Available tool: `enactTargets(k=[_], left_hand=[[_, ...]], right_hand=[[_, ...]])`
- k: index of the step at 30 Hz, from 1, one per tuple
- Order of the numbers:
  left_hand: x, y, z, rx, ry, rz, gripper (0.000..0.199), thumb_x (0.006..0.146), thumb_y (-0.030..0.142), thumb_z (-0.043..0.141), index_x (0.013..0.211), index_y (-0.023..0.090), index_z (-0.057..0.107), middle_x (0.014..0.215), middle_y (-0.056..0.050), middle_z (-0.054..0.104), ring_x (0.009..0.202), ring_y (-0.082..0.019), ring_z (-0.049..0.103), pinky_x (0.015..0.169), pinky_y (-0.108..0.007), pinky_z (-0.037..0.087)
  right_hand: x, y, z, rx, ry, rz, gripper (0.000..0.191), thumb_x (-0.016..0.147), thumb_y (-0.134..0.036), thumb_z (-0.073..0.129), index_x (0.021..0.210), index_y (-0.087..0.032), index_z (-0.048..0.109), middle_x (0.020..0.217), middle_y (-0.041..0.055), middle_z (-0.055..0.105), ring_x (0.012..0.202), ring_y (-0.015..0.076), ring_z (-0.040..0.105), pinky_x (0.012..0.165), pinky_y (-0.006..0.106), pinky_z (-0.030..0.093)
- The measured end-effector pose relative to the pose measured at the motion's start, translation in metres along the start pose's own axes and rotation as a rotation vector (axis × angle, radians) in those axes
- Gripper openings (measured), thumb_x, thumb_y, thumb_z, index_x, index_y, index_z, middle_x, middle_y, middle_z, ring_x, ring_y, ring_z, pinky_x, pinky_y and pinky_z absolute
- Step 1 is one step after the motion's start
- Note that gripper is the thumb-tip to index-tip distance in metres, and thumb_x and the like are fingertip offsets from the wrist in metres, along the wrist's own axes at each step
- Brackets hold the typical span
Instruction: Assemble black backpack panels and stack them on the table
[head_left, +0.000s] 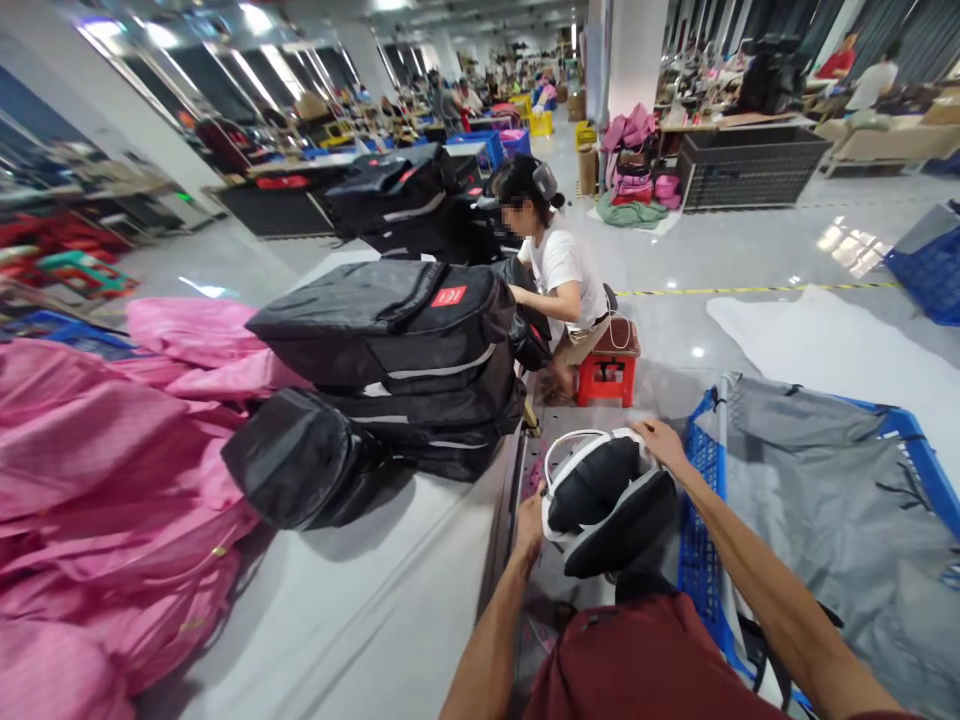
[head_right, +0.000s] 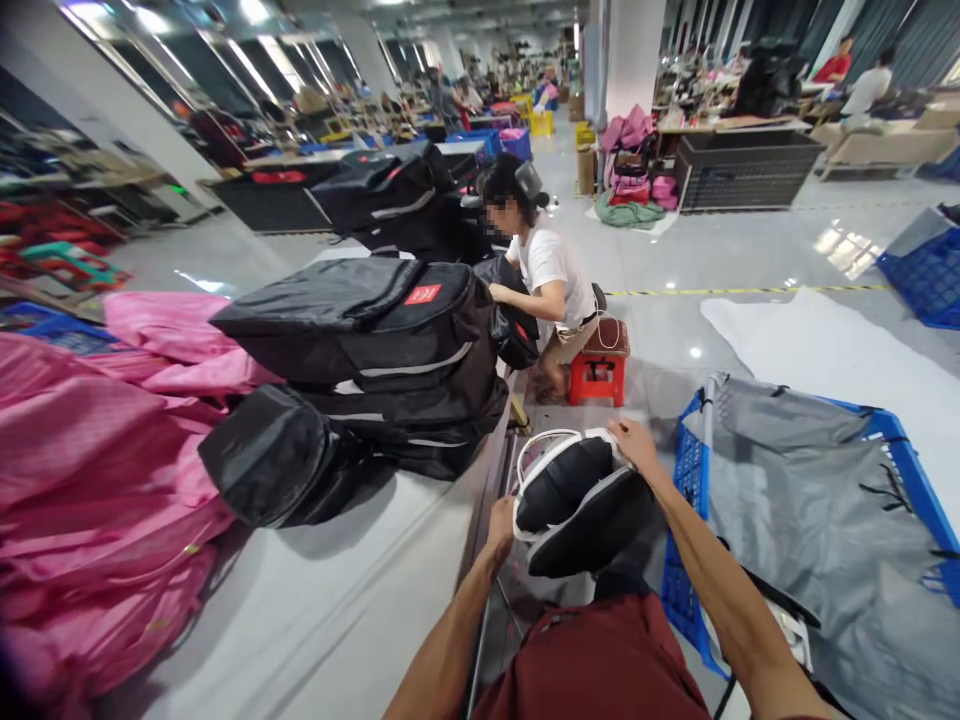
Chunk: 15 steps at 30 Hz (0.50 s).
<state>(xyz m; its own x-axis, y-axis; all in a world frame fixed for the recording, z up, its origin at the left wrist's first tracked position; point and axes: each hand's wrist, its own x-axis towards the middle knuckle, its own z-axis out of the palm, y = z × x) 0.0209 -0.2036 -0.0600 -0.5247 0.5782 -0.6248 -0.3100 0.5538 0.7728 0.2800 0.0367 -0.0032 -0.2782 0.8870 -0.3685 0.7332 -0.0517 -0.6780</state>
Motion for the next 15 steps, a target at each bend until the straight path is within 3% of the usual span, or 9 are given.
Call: enactTargets(k=[2,4,6,8,10,12,13,15], left_hand=[[-0.013,-0.014,0.007,-0.033,-0.02,-0.031,0.082,0.06,0.094,0.08,0.074,0.018,0.052,0.069,-0.001,0.047,0.07,-0.013,0.035,0.066,-0.031,0.028],[-0.029,-0.029,0.015,-0.074,-0.06,-0.071,0.096,0.05,0.107,0.075,0.077,0.017,0.054,0.071,-0.002,0.051,0.07,-0.014,0.04,0.068,-0.031,0.034],[-0.045,-0.041,0.021,-0.133,-0.129,-0.123,0.106,0.043,0.113,0.074,0.083,0.016,0.062,0.079,-0.005,0.061,0.075,-0.017,0.049,0.071,-0.031,0.04],[-0.06,-0.05,0.024,-0.192,-0.198,-0.183,0.112,0.041,0.111,0.079,0.095,0.013,0.073,0.097,-0.01,0.073,0.088,-0.021,0.06,0.081,-0.032,0.047],[-0.07,-0.055,0.026,-0.217,-0.241,-0.223,0.116,0.04,0.108,0.084,0.106,0.013,0.079,0.114,-0.014,0.077,0.103,-0.023,0.064,0.09,-0.031,0.05],[-0.076,-0.058,0.03,-0.214,-0.251,-0.23,0.117,0.037,0.108,0.084,0.105,0.013,0.081,0.115,-0.015,0.078,0.105,-0.024,0.064,0.091,-0.032,0.05],[-0.077,-0.059,0.033,-0.215,-0.254,-0.23,0.118,0.034,0.109,0.083,0.101,0.013,0.081,0.111,-0.015,0.078,0.101,-0.024,0.063,0.088,-0.032,0.05],[-0.077,-0.063,0.04,-0.222,-0.268,-0.229,0.118,0.028,0.11,0.082,0.093,0.012,0.08,0.104,-0.015,0.077,0.092,-0.023,0.062,0.084,-0.033,0.049]], right_hand=[[-0.028,-0.009,-0.007,0.091,0.06,-0.132,0.051,0.11,-0.049,0.051,0.13,-0.011,0.078,0.134,0.0143,0.077,0.124,0.0228,0.07,0.111,0.029,0.047],[-0.064,-0.012,-0.001,0.13,0.146,-0.291,0.061,0.103,-0.062,0.059,0.136,-0.015,0.078,0.147,0.0153,0.072,0.141,0.0283,0.063,0.126,0.039,0.041],[-0.101,-0.002,0.014,0.058,0.255,-0.331,0.074,0.094,-0.069,0.066,0.15,-0.021,0.074,0.171,0.015,0.053,0.161,0.0356,0.046,0.137,0.05,0.031],[-0.128,0.023,0.028,0.031,0.321,-0.203,0.093,0.087,-0.061,0.065,0.17,-0.021,0.056,0.183,0.0147,0.035,0.168,0.0393,0.035,0.138,0.056,0.029],[-0.14,0.062,0.029,0.088,0.354,-0.105,0.114,0.083,-0.06,0.056,0.18,-0.004,0.033,0.181,0.0236,0.036,0.17,0.0403,0.032,0.139,0.054,0.03],[-0.139,0.106,0.017,0.116,0.356,0.058,0.131,0.078,-0.068,0.053,0.178,0.009,0.017,0.179,0.0329,0.032,0.165,0.0459,0.041,0.136,0.055,0.037],[-0.135,0.127,0.009,0.104,0.303,0.178,0.131,0.077,-0.071,0.053,0.176,0.009,0.023,0.172,0.035,0.043,0.155,0.0491,0.054,0.13,0.057,0.044],[-0.124,0.163,-0.002,-0.002,0.181,0.441,0.122,0.082,-0.077,0.053,0.165,0.011,0.043,0.155,0.0403,0.058,0.145,0.0582,0.06,0.123,0.066,0.046]])
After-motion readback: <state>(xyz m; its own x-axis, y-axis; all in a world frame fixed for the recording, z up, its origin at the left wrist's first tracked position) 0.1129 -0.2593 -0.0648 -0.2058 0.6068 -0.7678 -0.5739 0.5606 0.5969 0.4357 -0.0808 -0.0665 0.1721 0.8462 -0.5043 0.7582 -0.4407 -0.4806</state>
